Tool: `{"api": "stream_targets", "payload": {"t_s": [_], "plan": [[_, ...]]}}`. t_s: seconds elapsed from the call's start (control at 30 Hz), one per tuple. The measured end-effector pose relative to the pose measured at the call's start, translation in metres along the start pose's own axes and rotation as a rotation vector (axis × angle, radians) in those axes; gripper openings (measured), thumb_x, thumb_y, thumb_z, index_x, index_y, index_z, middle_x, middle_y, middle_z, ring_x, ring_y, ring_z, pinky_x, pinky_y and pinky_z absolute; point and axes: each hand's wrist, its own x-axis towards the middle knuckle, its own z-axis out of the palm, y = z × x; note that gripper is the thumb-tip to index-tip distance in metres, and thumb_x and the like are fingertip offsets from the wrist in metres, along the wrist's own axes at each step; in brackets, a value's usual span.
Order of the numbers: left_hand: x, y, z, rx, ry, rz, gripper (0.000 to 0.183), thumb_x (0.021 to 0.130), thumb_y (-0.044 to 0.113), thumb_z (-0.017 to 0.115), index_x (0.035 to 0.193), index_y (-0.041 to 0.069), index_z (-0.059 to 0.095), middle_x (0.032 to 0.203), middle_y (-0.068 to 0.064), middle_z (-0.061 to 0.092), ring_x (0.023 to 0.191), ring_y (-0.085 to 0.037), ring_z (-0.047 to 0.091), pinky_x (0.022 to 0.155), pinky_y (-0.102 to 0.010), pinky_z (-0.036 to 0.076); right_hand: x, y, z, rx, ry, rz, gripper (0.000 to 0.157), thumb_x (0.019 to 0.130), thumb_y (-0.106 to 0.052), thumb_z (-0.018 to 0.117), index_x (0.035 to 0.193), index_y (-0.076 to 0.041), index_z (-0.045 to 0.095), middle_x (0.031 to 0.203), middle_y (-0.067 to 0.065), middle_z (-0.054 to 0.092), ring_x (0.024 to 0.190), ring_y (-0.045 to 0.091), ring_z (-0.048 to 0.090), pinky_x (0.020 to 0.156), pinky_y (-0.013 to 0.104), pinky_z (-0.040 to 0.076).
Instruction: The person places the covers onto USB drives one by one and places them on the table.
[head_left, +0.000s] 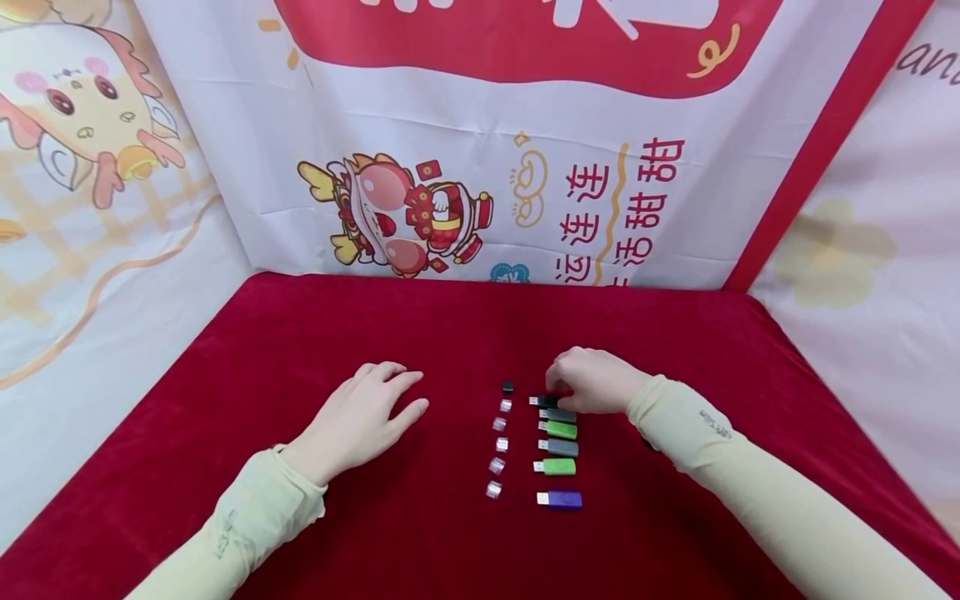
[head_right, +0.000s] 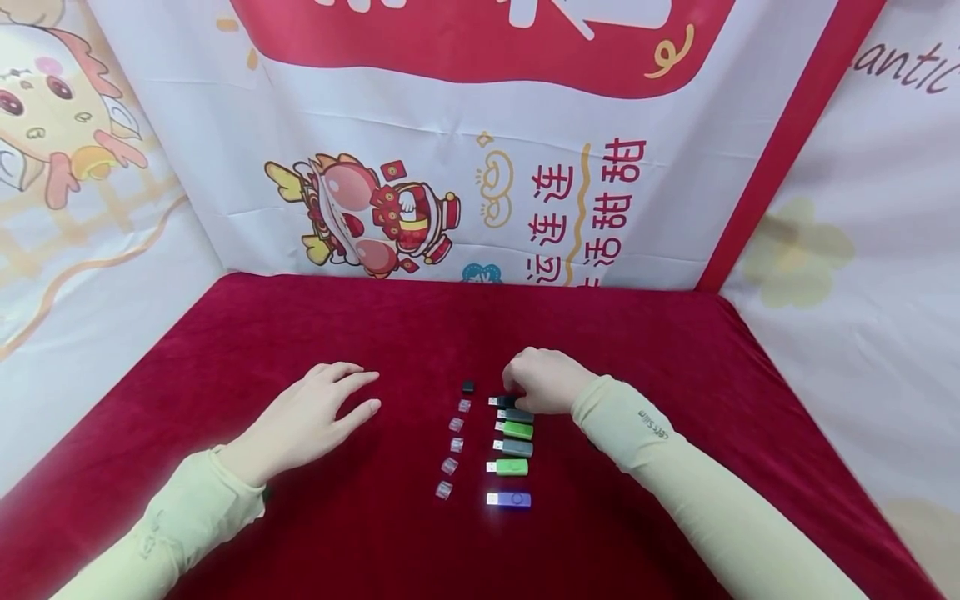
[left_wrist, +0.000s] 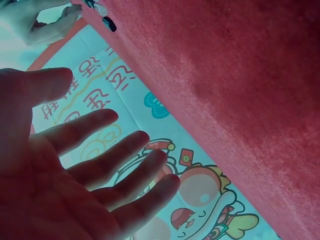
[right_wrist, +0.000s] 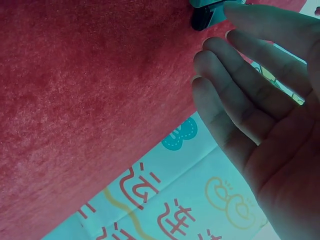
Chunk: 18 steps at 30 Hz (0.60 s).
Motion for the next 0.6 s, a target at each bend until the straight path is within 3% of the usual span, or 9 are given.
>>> {"api": "stream_targets", "payload": {"t_s": [0.3,0.47,0.6], "plan": [[0.002,0.003,0.003,-0.021,-0.020,0.015,0.045,0.094,0.036,0.065,0.128,0.007,0.065,0.122,-0.011,0.061,0.110,-0.030,0.054,0.093,-0.045,0.047,0.007,0.001,0.007,-0.033,-0.008,-0.023,0.019,0.080,-0.017,0.083,0.097,-0.011,0.077,0.088,-0.002,0.066,0.078,0.011,0.057,0.069,0.027,0.052],[0.005,0.006,0.007,-0.020,-0.055,0.009,0.044,0.094,0.037,0.064,0.128,0.008,0.065,0.122,-0.009,0.061,0.111,-0.028,0.055,0.091,-0.044,0.048,0.011,-0.001,0.007,-0.076,-0.036,-0.054,0.006,0.081,-0.014,0.081,0.084,-0.013,0.077,0.079,-0.003,0.064,0.069,0.009,0.053,0.062,0.025,0.049],[0.008,0.010,0.007,-0.019,-0.078,0.005,0.044,0.094,0.037,0.064,0.128,0.009,0.065,0.123,-0.008,0.060,0.112,-0.028,0.055,0.090,-0.044,0.049,0.013,-0.005,0.006,-0.139,-0.063,-0.074,0.005,0.080,-0.012,0.081,0.080,-0.012,0.077,0.077,-0.001,0.064,0.067,0.010,0.056,0.061,0.026,0.051]]}}
